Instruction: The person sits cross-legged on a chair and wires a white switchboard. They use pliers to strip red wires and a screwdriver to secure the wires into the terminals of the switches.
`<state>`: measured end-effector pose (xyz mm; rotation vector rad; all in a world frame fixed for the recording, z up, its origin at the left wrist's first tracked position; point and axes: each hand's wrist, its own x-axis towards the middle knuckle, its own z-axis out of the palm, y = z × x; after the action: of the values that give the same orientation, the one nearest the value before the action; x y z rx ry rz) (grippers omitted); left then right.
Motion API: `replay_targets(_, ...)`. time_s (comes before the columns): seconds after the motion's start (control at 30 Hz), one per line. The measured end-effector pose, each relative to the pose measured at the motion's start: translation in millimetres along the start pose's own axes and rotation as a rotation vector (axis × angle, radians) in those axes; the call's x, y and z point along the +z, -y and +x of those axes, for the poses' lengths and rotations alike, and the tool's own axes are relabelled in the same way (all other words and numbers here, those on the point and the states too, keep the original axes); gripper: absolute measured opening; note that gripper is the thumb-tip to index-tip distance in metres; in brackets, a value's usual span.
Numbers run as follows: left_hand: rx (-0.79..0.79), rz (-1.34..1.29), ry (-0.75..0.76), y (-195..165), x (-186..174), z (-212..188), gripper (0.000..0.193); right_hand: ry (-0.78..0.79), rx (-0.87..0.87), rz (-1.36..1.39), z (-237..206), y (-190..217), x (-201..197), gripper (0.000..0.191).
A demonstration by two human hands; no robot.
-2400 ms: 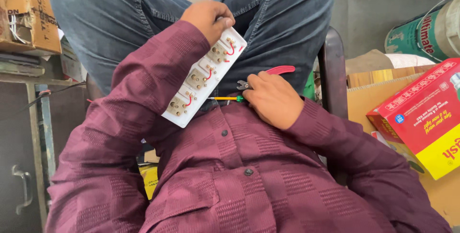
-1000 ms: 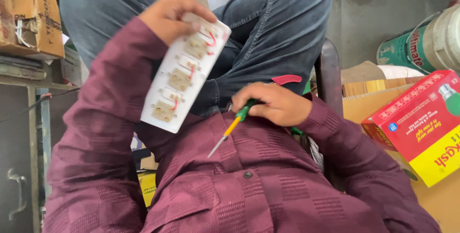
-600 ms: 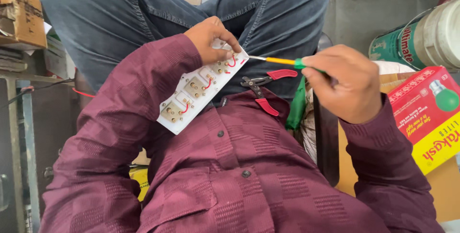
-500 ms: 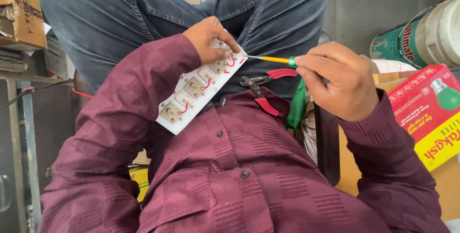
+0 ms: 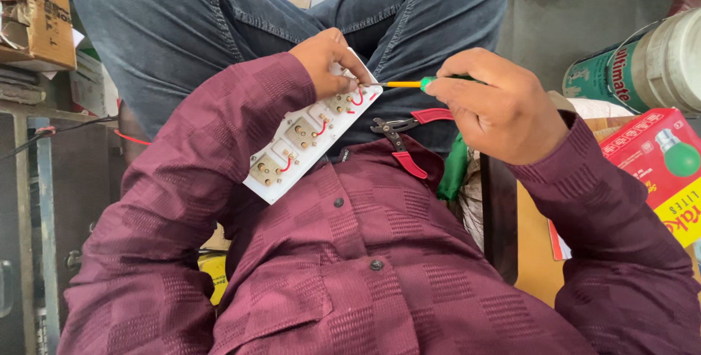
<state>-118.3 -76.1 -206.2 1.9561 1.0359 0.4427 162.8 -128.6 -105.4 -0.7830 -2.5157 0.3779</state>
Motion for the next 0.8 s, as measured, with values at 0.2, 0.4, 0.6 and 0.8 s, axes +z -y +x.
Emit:
replay_targets(0.2, 0.004, 0.021, 0.005, -1.8, -0.2, 0.9, 0.026, 0.066, -0.096, -0.028, 14.7, 0.7, -6.4, 0.029)
replay_targets(0.4, -0.027, 0.043, -0.006, -4.2, 1.7, -1.5, 0.025, 0.252, -0.175, -0.263, 34.8, 6.4, -12.1, 0.012)
replay_targets(0.6, -0.027, 0.092, -0.03, -5.8, 3.2, -2.1, 0.026, 0.235, -0.266, -0.33, 49.8, 11.0, -10.1, 0.018)
replay_targets(0.8, -0.031, 0.118, -0.033, -6.0, 2.8, -0.5, 0.025, 0.279, -0.179, -0.331, 49.3, 13.7, -4.2, 0.019)
